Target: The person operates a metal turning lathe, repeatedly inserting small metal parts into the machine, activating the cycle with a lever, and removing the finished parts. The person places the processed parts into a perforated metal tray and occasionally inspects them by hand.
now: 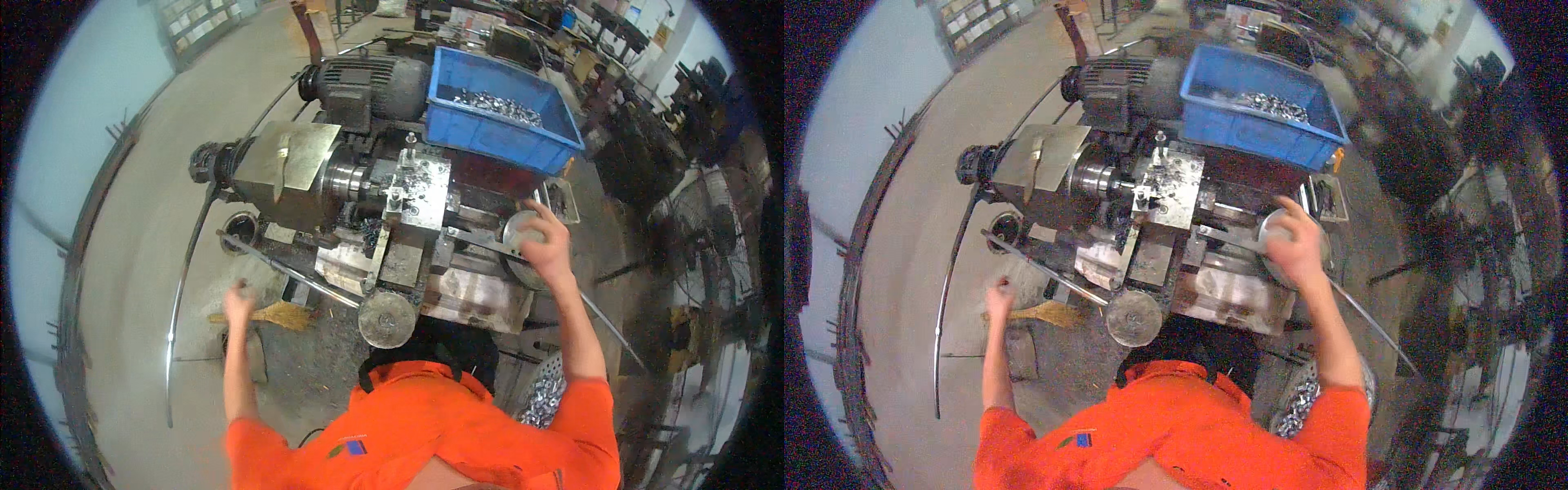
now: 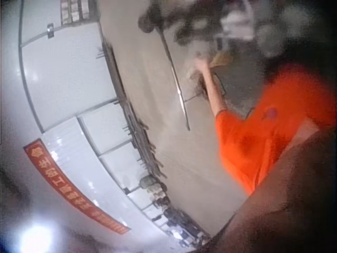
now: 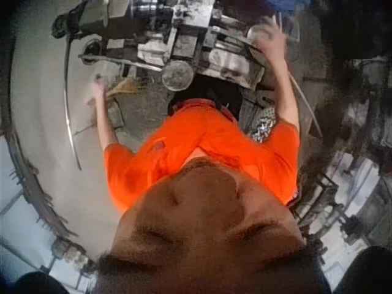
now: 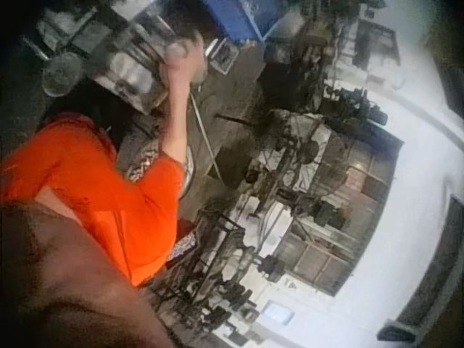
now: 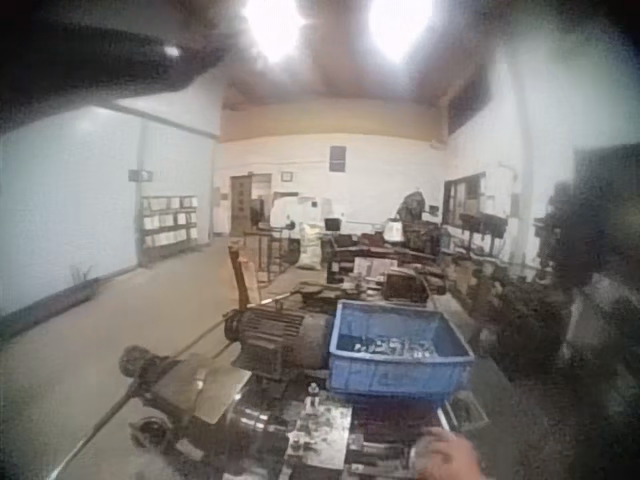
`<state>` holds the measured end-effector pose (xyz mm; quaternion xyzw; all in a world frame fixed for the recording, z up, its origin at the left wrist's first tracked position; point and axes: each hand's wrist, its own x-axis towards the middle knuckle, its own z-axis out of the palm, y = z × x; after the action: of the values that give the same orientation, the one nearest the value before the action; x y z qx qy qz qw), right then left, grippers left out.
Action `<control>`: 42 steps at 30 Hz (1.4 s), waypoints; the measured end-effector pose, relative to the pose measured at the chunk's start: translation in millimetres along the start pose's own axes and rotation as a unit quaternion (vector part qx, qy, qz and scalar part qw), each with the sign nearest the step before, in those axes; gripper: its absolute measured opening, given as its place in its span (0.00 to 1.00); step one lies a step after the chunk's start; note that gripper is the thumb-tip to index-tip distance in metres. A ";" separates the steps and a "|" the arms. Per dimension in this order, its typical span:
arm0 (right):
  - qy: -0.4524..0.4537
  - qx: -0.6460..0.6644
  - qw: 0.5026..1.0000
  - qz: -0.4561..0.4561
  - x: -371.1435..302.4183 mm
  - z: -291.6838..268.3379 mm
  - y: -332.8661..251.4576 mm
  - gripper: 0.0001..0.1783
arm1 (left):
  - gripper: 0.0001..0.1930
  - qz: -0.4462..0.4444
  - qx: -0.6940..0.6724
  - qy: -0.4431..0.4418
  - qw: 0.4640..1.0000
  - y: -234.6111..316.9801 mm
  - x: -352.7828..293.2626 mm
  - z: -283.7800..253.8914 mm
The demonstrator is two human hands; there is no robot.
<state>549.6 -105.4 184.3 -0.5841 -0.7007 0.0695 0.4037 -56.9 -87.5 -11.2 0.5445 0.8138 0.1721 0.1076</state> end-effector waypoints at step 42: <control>-0.058 -0.309 0.784 0.535 -331.1 -81.5 72.1 0.17 | 0.27 -0.078 -0.575 -0.082 0.810 71.6 23.7 -7.8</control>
<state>654.5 -403.4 36.9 -0.9538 -0.2814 0.0879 0.0587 -8.0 -42.0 24.7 0.3304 0.5939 0.5542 0.4805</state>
